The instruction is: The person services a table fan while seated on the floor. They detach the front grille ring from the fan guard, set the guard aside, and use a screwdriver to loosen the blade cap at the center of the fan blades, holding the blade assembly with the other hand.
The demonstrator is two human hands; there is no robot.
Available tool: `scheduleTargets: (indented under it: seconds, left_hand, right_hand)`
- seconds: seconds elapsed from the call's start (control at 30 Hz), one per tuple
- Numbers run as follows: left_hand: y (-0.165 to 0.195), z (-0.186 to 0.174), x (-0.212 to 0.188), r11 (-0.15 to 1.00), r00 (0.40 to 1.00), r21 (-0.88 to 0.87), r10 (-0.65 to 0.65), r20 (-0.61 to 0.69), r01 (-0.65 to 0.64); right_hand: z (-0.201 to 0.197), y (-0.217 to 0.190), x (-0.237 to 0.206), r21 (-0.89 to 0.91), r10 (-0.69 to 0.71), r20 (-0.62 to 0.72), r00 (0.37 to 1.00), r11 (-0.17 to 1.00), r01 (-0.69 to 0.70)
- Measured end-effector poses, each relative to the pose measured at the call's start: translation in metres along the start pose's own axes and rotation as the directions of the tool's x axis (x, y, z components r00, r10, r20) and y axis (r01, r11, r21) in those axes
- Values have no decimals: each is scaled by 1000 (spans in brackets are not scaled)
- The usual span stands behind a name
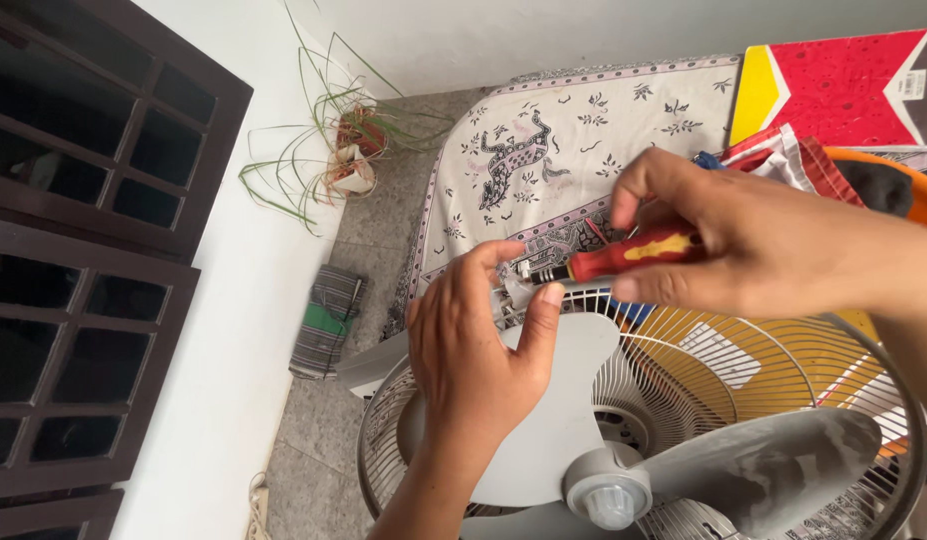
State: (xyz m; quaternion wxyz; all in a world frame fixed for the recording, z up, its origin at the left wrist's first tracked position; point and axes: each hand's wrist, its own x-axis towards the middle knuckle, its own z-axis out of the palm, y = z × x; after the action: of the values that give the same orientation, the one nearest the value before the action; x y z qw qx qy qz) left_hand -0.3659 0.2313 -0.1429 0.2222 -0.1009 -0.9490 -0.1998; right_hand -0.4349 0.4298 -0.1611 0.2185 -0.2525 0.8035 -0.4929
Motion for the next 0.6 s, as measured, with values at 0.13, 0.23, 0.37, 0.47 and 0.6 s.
scheduleTargets:
  seconds: [0.13, 0.23, 0.37, 0.47, 0.6]
  left_hand:
    - [0, 1, -1, 1000, 999, 2, -16, -44, 16]
    - [0, 1, -2, 996, 1000, 88, -27, -10, 28]
    - [3, 3, -3, 993, 1000, 115, 1, -29, 2]
    - [5, 6, -2, 991, 999, 133, 19, -51, -12]
    - [7, 9, -3, 988, 998, 151, 12, -61, -2]
  right_hand:
    - [-1, 9, 2, 7, 80, 41, 996, 997, -80]
    - [-4, 13, 3, 47, -248, 15, 969, 968, 247]
    - [-10, 11, 3, -238, -345, -123, 930, 920, 310]
    - [-11, 8, 3, -376, -459, -173, 871, 849, 372]
    - [-6, 8, 3, -371, -376, -250, 892, 888, 270]
